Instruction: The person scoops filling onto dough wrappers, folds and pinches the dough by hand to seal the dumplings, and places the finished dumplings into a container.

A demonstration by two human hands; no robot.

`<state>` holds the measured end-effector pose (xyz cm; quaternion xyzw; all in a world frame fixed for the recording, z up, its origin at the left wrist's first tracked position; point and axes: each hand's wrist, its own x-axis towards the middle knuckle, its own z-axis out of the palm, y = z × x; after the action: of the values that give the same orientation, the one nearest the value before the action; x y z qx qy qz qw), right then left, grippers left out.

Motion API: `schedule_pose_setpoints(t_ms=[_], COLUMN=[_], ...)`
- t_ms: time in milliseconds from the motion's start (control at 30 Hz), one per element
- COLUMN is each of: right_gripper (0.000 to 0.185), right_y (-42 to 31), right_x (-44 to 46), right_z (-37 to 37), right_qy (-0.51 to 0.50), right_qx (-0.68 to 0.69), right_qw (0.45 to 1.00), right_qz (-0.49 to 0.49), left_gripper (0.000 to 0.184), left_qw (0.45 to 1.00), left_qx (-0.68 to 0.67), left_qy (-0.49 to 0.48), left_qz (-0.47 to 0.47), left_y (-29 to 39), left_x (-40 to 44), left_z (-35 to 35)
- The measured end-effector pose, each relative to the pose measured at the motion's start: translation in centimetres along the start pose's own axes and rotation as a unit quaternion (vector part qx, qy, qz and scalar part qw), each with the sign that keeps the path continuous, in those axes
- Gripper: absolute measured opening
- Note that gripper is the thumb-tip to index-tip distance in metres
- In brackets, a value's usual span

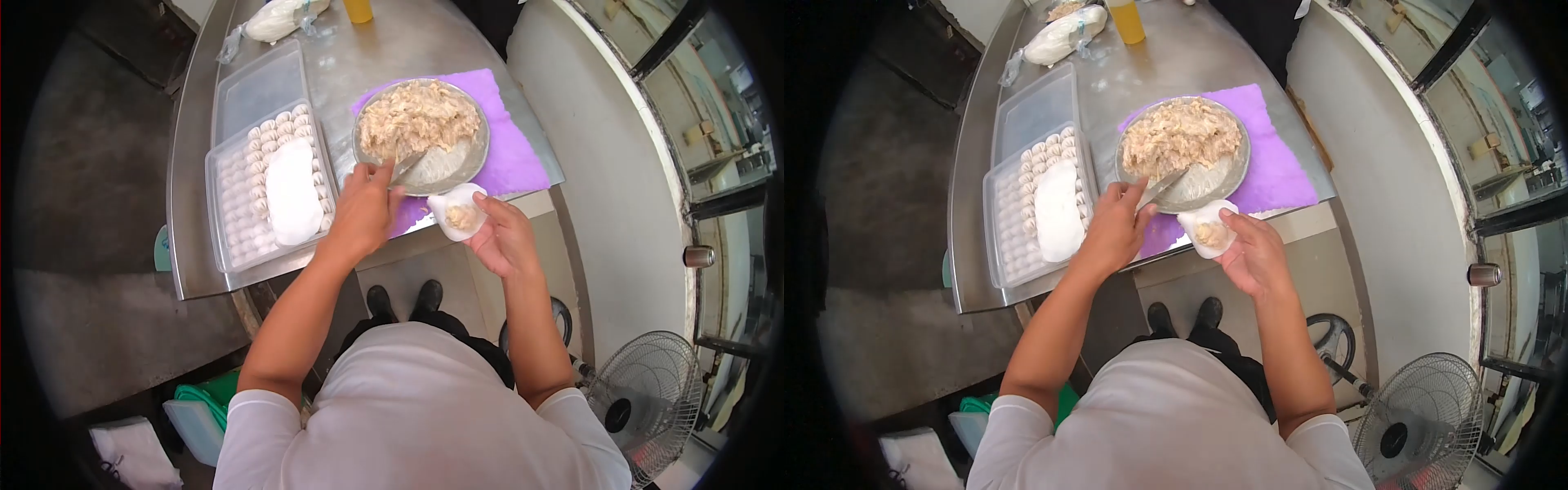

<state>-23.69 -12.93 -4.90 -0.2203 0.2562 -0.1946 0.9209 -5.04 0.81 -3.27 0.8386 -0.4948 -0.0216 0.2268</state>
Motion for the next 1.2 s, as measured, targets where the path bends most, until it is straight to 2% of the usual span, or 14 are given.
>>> schedule_pose_setpoints(t_ms=[33,67,100,300,400,467,600,667,733,833,967,1033,1133,1200], right_gripper=[0.033,0.033,0.033,0.048,0.056,0.059,0.056,0.053,0.053,0.055,0.057,0.058,0.057,0.055], right_y=[0.0,0.2,0.9,3.9,5.2,6.3,6.9,8.9,10.2,12.5,16.1,17.4,19.5,20.7], right_x=[-0.3,-0.3,-0.1,-1.5,-1.5,-3.2,-5.8,-7.2,-9.0,-10.8,-13.2,-14.3,-15.2,-15.8], right_z=[0.6,1.1,1.8,3.6,4.5,5.5,8.3,10.7,12.9,15.1,17.1,18.5,19.9,20.5], right_qy=[-0.019,-0.041,-0.045,-0.14,-0.19,-0.177,-0.176,-0.212,-0.224,-0.249,-0.252,-0.266,-0.286,-0.286], right_qx=[0.0,-0.002,-0.003,-0.267,-0.485,-0.511,-0.558,-0.4,-0.379,-0.362,-0.394,-0.385,-0.366,-0.362], right_qw=[1.0,0.999,0.999,0.952,0.831,0.805,0.782,0.87,0.88,0.885,0.868,0.868,0.871,0.876], right_qz=[0.01,0.022,0.029,-0.058,-0.196,-0.243,-0.217,-0.196,-0.177,-0.154,-0.166,-0.166,-0.158,-0.14], left_gripper=[0.04,0.037,0.036,0.02,0.021,0.031,0.042,0.05,0.055,0.056,0.054,0.05,0.047,0.046], left_qw=[1.0,0.923,0.708,0.576,0.53,0.476,0.46,0.488,0.484,0.595,0.676,0.779,0.688,0.686], left_qx=[0.001,-0.337,-0.625,-0.733,-0.774,-0.804,-0.841,-0.855,-0.856,-0.794,-0.727,-0.6,-0.701,-0.701], left_qy=[-0.004,-0.102,-0.177,-0.132,-0.121,-0.111,-0.105,-0.087,-0.077,-0.011,0.017,0.175,0.188,0.193], left_qz=[-0.004,-0.153,-0.278,-0.336,-0.326,-0.339,-0.265,-0.153,-0.168,-0.123,-0.124,0.048,-0.013,-0.019], left_y=[0.7,1.4,1.5,-0.9,-1.8,-1.9,-2.7,-2.8,-2.6,-3.9,-5.6,-6.7,-7.1,-7.6], left_x=[-0.4,-0.7,-1.1,-4.4,-5.3,-7.5,-11.7,-14.5,-16.9,-19.7,-23.5,-24.4,-26.5,-28.1], left_z=[0.4,0.8,0.9,-1.9,-4.5,-5.8,-7.0,-7.2,-7.8,-9.4,-12.4,-12.2,-14.3,-15.4])
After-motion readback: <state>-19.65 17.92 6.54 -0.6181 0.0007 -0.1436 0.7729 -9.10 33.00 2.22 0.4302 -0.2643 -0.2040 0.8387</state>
